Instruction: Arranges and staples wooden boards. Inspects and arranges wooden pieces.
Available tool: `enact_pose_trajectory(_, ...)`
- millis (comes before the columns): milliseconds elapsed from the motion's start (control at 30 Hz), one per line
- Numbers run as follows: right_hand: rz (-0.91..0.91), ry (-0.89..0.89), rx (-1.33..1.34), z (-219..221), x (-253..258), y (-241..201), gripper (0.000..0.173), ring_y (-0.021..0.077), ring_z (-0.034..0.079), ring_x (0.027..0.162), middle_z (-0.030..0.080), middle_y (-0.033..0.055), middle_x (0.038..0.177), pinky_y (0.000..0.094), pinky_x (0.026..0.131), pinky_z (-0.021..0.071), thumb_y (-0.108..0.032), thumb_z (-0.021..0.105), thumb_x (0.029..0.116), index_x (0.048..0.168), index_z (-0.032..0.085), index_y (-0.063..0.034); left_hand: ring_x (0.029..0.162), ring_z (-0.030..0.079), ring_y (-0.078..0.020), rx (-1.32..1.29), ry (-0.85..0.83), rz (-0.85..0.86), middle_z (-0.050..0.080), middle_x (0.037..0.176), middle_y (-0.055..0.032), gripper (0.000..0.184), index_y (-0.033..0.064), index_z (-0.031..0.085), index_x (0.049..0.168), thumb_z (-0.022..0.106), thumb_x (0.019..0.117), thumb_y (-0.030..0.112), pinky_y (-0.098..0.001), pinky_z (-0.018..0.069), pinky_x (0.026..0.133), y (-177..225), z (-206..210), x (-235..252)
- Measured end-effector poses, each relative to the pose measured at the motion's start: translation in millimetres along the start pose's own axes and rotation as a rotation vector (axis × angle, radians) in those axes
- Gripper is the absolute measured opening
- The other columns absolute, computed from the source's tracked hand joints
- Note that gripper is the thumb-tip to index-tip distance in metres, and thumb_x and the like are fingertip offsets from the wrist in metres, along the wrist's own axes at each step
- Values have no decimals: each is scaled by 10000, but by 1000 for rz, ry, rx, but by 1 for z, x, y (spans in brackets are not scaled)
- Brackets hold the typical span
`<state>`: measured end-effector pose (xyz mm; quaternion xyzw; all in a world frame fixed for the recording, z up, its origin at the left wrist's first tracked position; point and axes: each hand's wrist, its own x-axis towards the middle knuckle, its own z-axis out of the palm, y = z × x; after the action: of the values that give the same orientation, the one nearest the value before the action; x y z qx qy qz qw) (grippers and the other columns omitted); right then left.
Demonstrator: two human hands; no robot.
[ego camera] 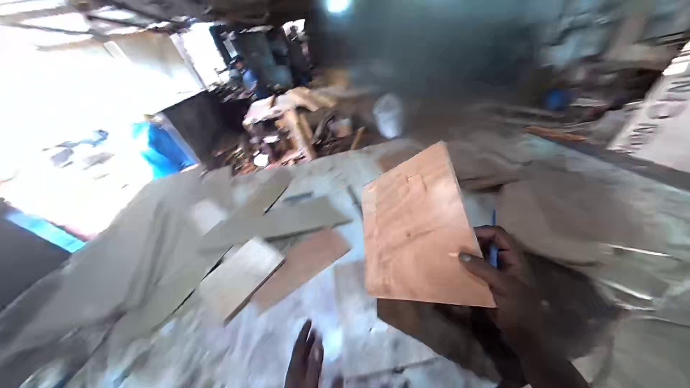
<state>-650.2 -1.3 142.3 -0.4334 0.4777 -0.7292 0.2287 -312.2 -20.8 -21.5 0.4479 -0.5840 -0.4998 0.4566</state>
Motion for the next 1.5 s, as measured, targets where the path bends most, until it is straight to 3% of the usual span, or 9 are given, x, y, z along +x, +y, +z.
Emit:
enact_pose_trajectory(100, 281, -234, 240, 79, -79, 39, 292, 84, 688, 804, 703, -2, 945, 269, 703, 612, -73, 694, 825, 1112, 668, -117, 1189, 664, -247, -257, 218, -259, 586, 1436, -121, 684, 103, 292, 1583, 317, 1063, 546, -467, 596, 921, 35, -68, -22)
enact_pose_trajectory(233, 448, -712, 180, 141, -159, 83, 394, 129, 653, 907, 675, 49, 1070, 326, 786, 575, -171, 665, 961, 1310, 597, -1, 1015, 666, -57, -15, 535, -393, 636, 1234, -102, 542, -19, 351, 1505, 525, 1043, 204, -310, 585, 900, 33, -157, -77)
enact_pose_trajectory(400, 250, -564, -540, 114, -160, 111, 514, 199, 651, 1187, 667, 84, 1316, 445, 1007, 555, -318, 685, 948, 1405, 592, -104, 1036, 660, -48, 203, 606, -470, 643, 1244, -115, 510, -41, 441, 1441, 604, 1010, 177, -276, 568, 932, -3, -238, -138)
enact_pose_trajectory(533, 134, -423, -1021, 75, -129, 143, 865, 408, 560, 1269, 581, 199, 1407, 644, 1059, 440, -542, 727, 842, 1518, 459, -75, 1374, 442, -417, 642, 613, -389, 320, 1587, -276, 812, 82, 434, 1547, 759, 864, 378, -579, 460, 1053, -31, -249, -135)
enact_pose_trajectory(633, 95, -463, -1190, 63, -113, 171, 1085, 460, 427, 1403, 398, 197, 1598, 665, 1149, 320, -720, 661, 800, 1593, 326, -59, 1527, 184, -486, 966, 488, -378, 171, 1693, -187, 928, 237, 390, 1590, 591, 839, 744, -782, 204, 1131, -43, -247, -123)
enact_pose_trajectory(733, 66, -543, -1182, 51, -109, 180, 1021, 391, 383, 1470, 362, 152, 1634, 603, 1184, 323, -736, 598, 828, 1590, 359, -99, 1572, 150, -357, 1049, 402, -406, 155, 1721, -49, 919, 287, 350, 1607, 452, 867, 821, -730, 108, 1190, -51, -237, -113)
enact_pose_trajectory(1233, 148, -489, -1041, 41, -99, 181, 929, 341, 431, 1434, 399, 91, 1619, 591, 1117, 406, -671, 737, 793, 1518, 485, -149, 1567, 128, -409, 966, 469, -441, 173, 1702, -157, 934, 227, 328, 1618, 471, 880, 782, -707, 79, 1210, -48, -200, -114)
enact_pose_trajectory(1367, 340, -280, -906, 72, -130, 165, 966, 429, 301, 1498, 264, 223, 1653, 638, 1181, 308, -413, 750, 892, 1627, 218, -83, 1577, 102, -384, 932, 493, -461, 140, 1714, -136, 914, 229, 325, 1619, 505, 891, 751, -696, 74, 1219, -46, -196, -115)
enact_pose_trajectory(1500, 356, -409, -779, 101, -195, 129, 1170, 496, 109, 1540, 89, 255, 1692, 693, 1200, 198, -465, 750, 815, 1664, 14, -141, 1580, 108, -367, 919, 511, -460, 138, 1717, -124, 920, 232, 325, 1619, 502, 887, 761, -691, 87, 1224, -44, -194, -115)
